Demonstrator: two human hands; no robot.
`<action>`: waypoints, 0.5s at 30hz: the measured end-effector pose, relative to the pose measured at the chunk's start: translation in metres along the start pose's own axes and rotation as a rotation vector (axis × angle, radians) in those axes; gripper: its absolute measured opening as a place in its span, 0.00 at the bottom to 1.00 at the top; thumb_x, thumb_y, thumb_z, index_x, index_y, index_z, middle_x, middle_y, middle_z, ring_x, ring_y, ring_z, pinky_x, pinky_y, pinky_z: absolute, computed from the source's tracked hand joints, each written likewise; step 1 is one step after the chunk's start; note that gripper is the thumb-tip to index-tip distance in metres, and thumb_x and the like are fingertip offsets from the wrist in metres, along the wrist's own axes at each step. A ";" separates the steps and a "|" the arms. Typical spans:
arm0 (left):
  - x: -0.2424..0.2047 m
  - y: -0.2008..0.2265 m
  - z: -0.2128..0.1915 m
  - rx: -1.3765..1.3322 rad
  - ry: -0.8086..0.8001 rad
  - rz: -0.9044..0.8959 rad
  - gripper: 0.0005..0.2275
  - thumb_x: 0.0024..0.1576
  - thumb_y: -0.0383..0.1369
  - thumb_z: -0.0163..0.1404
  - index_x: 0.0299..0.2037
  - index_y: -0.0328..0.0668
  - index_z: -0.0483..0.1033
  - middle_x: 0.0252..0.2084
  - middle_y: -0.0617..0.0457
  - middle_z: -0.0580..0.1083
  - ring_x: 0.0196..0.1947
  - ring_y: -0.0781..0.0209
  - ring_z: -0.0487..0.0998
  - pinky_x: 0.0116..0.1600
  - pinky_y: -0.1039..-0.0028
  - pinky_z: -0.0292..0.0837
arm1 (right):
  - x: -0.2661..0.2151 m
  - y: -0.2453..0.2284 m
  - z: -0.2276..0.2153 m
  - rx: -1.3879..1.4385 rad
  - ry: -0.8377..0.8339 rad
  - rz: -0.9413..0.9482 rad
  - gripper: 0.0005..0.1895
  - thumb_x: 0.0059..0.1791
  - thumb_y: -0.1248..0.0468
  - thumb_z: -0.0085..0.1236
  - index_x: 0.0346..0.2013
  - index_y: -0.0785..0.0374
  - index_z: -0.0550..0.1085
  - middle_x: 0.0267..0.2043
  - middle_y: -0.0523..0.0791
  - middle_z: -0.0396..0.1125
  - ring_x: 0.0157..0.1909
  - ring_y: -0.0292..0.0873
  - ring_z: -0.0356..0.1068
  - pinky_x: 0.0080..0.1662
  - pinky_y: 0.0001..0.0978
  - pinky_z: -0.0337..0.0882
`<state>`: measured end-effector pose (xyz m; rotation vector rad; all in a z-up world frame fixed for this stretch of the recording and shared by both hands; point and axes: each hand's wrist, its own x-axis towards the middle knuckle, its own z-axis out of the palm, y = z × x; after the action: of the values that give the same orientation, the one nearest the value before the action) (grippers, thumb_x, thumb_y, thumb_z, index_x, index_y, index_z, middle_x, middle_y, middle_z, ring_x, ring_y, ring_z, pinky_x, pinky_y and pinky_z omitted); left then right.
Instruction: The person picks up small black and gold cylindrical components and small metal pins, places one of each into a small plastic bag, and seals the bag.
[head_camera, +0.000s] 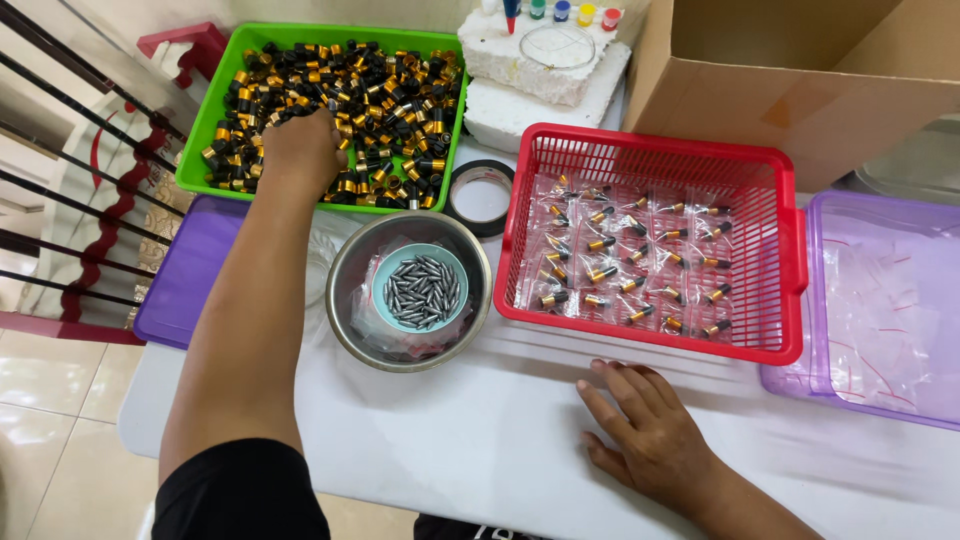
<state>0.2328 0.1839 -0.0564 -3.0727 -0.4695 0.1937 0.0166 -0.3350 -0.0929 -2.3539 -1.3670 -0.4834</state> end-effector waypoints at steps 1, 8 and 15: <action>-0.002 -0.001 -0.002 0.070 0.059 0.003 0.10 0.59 0.38 0.55 0.44 0.46 0.71 0.33 0.46 0.79 0.35 0.37 0.80 0.47 0.51 0.64 | 0.003 0.000 -0.001 0.009 -0.027 0.002 0.25 0.51 0.52 0.56 0.59 0.62 0.70 0.58 0.50 0.69 0.59 0.54 0.69 0.62 0.49 0.65; -0.171 0.049 -0.094 -0.575 0.104 0.235 0.13 0.62 0.29 0.52 0.57 0.44 0.77 0.44 0.46 0.77 0.42 0.52 0.78 0.49 0.59 0.72 | 0.009 -0.001 -0.003 0.012 -0.027 -0.020 0.27 0.51 0.53 0.55 0.61 0.63 0.69 0.51 0.48 0.70 0.53 0.52 0.69 0.61 0.50 0.67; -0.229 0.077 -0.015 -0.276 0.221 0.541 0.13 0.59 0.34 0.52 0.53 0.49 0.77 0.42 0.50 0.78 0.41 0.45 0.78 0.39 0.52 0.69 | 0.009 -0.001 -0.006 0.038 -0.050 -0.005 0.22 0.51 0.56 0.55 0.57 0.62 0.71 0.52 0.48 0.69 0.53 0.53 0.69 0.60 0.49 0.66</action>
<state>0.0410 0.0418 -0.0183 -3.3549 0.3838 -0.2221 0.0188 -0.3307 -0.0835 -2.3469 -1.3921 -0.3988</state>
